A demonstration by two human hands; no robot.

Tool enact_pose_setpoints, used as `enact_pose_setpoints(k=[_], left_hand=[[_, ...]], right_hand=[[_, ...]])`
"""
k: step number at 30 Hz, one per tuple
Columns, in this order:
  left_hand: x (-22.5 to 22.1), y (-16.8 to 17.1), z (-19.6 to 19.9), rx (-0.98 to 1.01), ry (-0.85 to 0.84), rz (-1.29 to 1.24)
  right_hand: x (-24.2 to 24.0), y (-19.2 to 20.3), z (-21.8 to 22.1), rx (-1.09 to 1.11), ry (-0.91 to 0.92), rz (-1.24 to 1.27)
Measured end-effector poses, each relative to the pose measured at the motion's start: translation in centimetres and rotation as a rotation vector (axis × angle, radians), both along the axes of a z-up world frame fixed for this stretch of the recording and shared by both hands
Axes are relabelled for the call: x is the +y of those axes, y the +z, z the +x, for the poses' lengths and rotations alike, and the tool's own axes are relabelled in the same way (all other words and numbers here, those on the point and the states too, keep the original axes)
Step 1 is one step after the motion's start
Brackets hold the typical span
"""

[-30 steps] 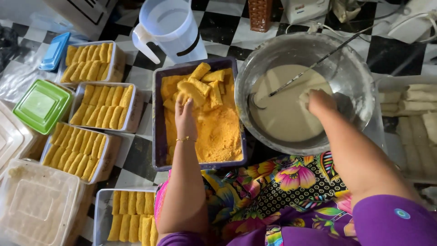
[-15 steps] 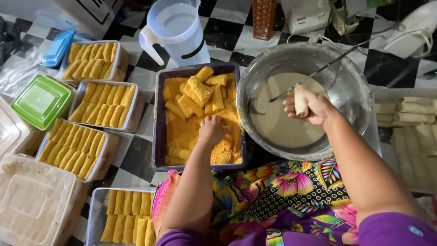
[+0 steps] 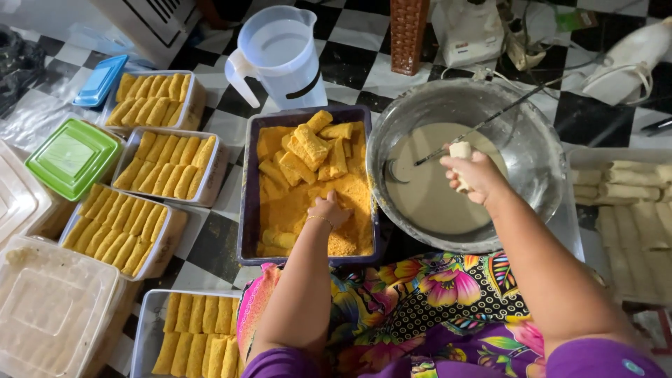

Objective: Coating rolls in batter and breadcrumbs and then organizing them into plastic containers on the floor.

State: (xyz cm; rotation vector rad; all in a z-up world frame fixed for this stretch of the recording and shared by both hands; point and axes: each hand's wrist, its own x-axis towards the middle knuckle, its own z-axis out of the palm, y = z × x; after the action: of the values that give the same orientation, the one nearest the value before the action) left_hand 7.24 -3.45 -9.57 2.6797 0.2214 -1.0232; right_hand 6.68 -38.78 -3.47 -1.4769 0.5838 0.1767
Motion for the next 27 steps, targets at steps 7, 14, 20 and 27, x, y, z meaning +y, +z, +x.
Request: enact_pose_setpoints(k=[7,14,20,27], left_hand=[[2.2,-2.7,0.5,-0.006,0.646,-0.585],[0.5,9.4,-2.3,0.086,0.981,-0.917],[3.1,-16.2,3.1,0.492,1.010,-1.223],[0.4,0.8,0.1,-0.388,0.123,-0.119]], right_hand=[[10.5,8.8,-4.0,-0.108,0.254,0.086],[15.3,0.0,-3.0,-0.666,0.659,-0.918],[7.1,7.8,-1.8,-0.603,0.315,-0.613],[-18.8,4.2,-4.4,-0.512,-0.234,-0.991]])
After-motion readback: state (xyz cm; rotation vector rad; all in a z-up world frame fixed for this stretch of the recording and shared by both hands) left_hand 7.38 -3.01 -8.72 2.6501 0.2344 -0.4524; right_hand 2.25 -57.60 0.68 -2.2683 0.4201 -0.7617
